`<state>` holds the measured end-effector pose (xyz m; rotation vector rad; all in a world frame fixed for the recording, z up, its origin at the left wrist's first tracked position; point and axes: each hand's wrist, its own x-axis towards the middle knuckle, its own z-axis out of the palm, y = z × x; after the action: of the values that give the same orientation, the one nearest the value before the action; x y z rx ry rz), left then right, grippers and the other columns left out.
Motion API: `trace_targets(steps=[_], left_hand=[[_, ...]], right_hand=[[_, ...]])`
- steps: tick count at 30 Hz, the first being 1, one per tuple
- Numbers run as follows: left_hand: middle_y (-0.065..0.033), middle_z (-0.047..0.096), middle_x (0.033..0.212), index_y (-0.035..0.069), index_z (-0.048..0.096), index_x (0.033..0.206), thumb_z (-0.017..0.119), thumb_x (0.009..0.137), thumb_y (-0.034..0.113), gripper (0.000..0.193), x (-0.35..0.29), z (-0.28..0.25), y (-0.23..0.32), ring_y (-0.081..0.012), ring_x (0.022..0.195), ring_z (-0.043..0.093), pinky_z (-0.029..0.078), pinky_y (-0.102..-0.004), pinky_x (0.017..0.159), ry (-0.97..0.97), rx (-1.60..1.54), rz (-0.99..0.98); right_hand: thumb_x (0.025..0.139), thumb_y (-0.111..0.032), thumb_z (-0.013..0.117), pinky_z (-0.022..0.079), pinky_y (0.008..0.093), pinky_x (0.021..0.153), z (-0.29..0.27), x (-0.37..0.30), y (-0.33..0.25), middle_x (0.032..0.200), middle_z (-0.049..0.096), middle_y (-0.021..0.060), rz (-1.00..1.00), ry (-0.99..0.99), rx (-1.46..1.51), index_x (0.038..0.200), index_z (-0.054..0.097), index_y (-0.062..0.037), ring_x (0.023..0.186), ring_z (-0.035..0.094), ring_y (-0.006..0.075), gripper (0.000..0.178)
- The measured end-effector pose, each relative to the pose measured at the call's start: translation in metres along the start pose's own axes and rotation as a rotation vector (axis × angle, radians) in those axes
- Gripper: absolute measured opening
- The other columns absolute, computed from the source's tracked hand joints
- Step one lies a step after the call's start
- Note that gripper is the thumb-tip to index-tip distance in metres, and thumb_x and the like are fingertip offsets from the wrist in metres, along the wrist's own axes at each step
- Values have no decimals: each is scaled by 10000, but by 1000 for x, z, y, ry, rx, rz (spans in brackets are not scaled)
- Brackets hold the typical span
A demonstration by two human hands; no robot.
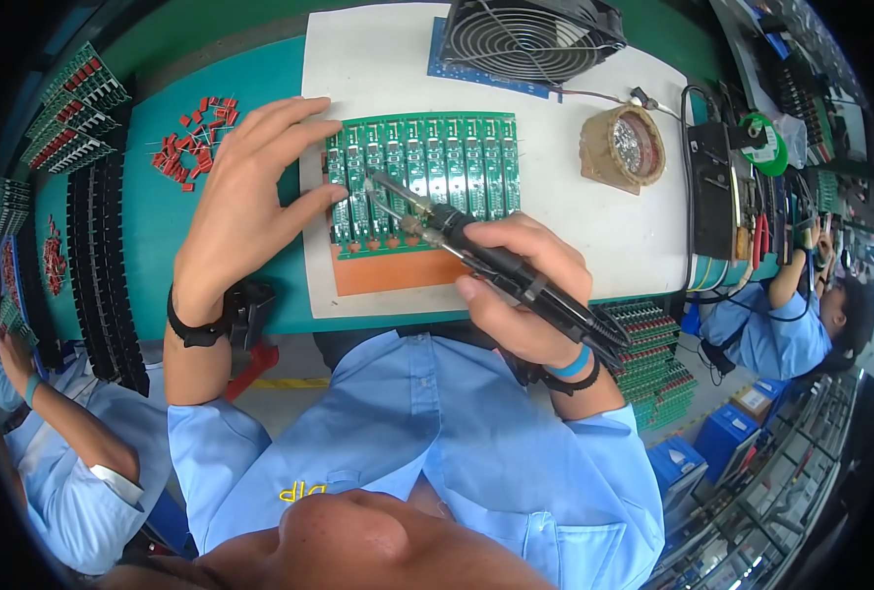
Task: The person picks up a circuit board and a metal plate, aligns them, and places the board onto a jig. They then use a soldering iron to apply solder to the components before removing the board from the jig.
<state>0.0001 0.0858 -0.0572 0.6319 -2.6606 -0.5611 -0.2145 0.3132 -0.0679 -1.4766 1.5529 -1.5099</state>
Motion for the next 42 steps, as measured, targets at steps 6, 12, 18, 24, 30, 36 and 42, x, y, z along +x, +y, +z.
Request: trace_targets(steps=[6,12,18,24,30,36,42], left_hand=[[-131,652,1432,70,717,1294,891,796,184,539,-6,1,3,-348,1364,563,445,-473,1111,-16,0,-51],[-126,657,1421,80,723,1300,889,803,201,537,-6,4,0,-349,1355,564,443,-466,1098,-9,-17,-66],[-123,655,1425,83,726,1296,883,814,213,523,-6,4,2,-348,1353,562,443,-465,1098,-13,-11,-74],[-107,655,1432,83,727,1298,877,824,223,516,-6,4,1,-339,1360,557,439,-462,1101,-18,-8,-75],[-98,660,1429,84,728,1301,876,826,222,516,-6,3,4,-331,1365,555,433,-459,1109,-24,-9,-87],[-98,661,1429,87,728,1303,877,824,224,520,-5,2,7,-327,1366,555,431,-459,1113,-36,-15,-95],[-107,675,1403,78,740,1269,882,812,217,498,-4,4,8,-328,1345,569,437,-469,1096,-22,-25,-90]], right_hand=[[854,0,792,570,301,821,11,8,1,1005,718,145,105,-63,-28,1243,658,70,907,698,170,417],[866,17,783,587,287,853,18,14,0,1028,732,136,171,-41,25,1251,663,63,930,714,158,406],[866,21,782,596,285,852,17,15,0,1035,744,135,220,-38,47,1259,663,61,927,714,146,413],[867,20,780,597,285,846,17,16,-3,1032,745,135,254,-36,54,1261,663,61,928,713,144,413],[865,25,775,590,286,854,15,17,-2,1024,745,133,234,-49,36,1261,661,65,933,712,147,414],[866,21,778,583,283,856,13,17,-4,1016,743,132,240,-47,40,1258,660,67,929,709,146,412],[867,11,783,574,283,845,9,13,-10,1004,739,126,240,-22,34,1250,662,62,919,703,144,404]])
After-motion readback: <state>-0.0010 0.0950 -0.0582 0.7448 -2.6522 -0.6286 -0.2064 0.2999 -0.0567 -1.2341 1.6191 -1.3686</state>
